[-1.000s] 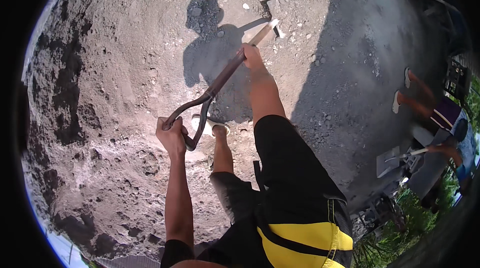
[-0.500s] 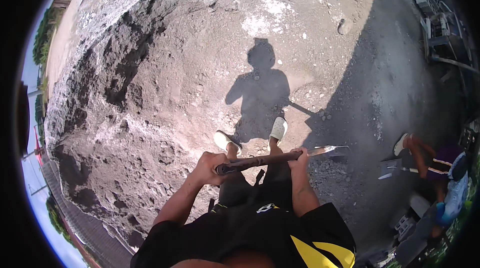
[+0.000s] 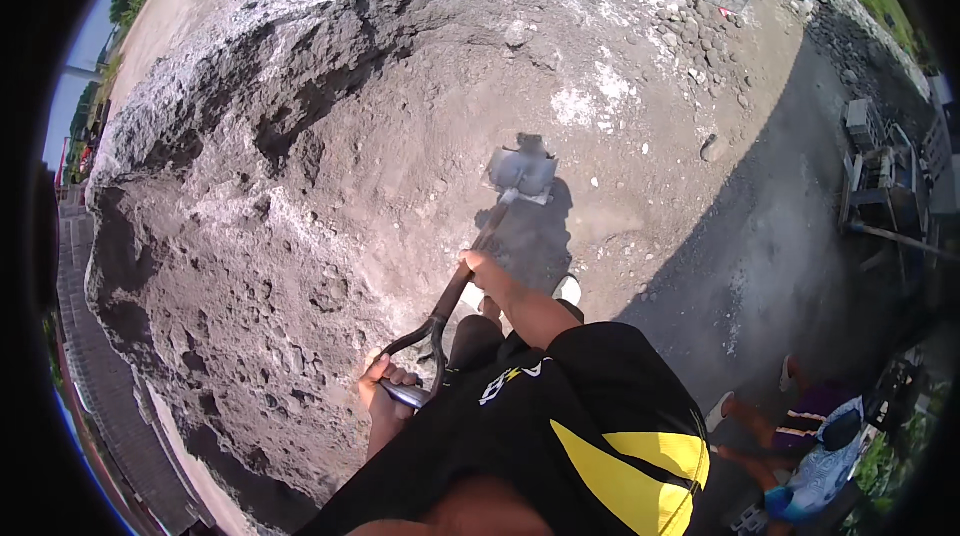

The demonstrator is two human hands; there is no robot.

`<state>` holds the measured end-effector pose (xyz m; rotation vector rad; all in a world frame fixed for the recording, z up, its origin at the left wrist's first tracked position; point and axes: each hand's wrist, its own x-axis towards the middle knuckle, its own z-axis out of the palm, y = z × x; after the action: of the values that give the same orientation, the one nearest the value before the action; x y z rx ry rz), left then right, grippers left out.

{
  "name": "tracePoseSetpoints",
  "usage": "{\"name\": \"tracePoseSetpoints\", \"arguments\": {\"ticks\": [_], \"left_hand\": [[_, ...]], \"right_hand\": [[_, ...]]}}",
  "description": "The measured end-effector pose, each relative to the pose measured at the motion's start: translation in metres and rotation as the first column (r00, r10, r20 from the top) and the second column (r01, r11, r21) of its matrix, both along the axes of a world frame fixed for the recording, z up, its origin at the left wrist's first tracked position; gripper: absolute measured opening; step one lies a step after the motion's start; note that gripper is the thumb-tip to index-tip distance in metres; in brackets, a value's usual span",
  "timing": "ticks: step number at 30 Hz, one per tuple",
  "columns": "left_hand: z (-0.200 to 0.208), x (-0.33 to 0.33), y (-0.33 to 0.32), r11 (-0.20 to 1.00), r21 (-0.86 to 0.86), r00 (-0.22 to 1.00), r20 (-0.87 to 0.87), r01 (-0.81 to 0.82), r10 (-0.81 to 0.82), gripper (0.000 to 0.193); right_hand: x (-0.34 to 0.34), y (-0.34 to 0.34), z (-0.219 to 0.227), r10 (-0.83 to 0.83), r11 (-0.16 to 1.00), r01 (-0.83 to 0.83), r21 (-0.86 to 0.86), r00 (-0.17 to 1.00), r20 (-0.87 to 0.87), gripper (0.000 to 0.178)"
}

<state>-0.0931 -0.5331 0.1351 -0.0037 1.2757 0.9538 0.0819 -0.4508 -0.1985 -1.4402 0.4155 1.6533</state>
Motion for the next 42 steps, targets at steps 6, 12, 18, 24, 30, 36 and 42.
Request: {"name": "tracePoseSetpoints", "arguments": {"ticks": [6, 12, 18, 24, 30, 36, 42], "left_hand": [[-0.127, 0.06, 0.132, 0.975, 0.006, 0.975, -0.019, -0.223, 0.223, 0.018], [-0.099, 0.108, 0.198, 0.947, 0.082, 0.893, 0.367, -0.312, 0.262, 0.027], [-0.101, 0.102, 0.267, 0.93, 0.106, 0.876, 0.387, -0.352, 0.287, 0.032], [-0.184, -0.011, 0.366, 0.997, 0.058, 0.999, 0.013, -0.042, 0.041, 0.009], [-0.208, 0.002, 0.336, 0.991, 0.003, 0.966, -0.224, -0.132, 0.129, 0.015], [-0.232, -0.02, 0.325, 0.994, -0.033, 0.915, -0.394, -0.105, 0.084, 0.006], [-0.271, -0.073, 0.291, 0.97, -0.241, 0.909, -0.409, -0.023, -0.08, 0.011]], "right_hand": [[-0.015, 0.079, 0.065, 0.272, 0.934, -0.293, 0.202, 0.954, 0.127, 0.018], [0.035, 0.125, 0.178, 0.367, 0.927, -0.373, 0.049, 0.925, 0.101, 0.024], [0.027, 0.184, 0.164, 0.369, 0.927, -0.372, 0.035, 0.927, 0.072, 0.033], [-0.069, 0.256, 0.099, 0.481, 0.849, -0.528, 0.033, 0.797, 0.365, 0.038], [-0.017, 0.224, 0.118, 0.667, 0.683, -0.73, 0.041, 0.645, 0.372, 0.057], [0.113, 0.204, 0.081, 0.56, 0.795, -0.606, -0.027, 0.717, 0.416, 0.058], [0.112, 0.246, 0.003, 0.596, 0.801, -0.565, -0.197, 0.723, 0.349, 0.055]]}}
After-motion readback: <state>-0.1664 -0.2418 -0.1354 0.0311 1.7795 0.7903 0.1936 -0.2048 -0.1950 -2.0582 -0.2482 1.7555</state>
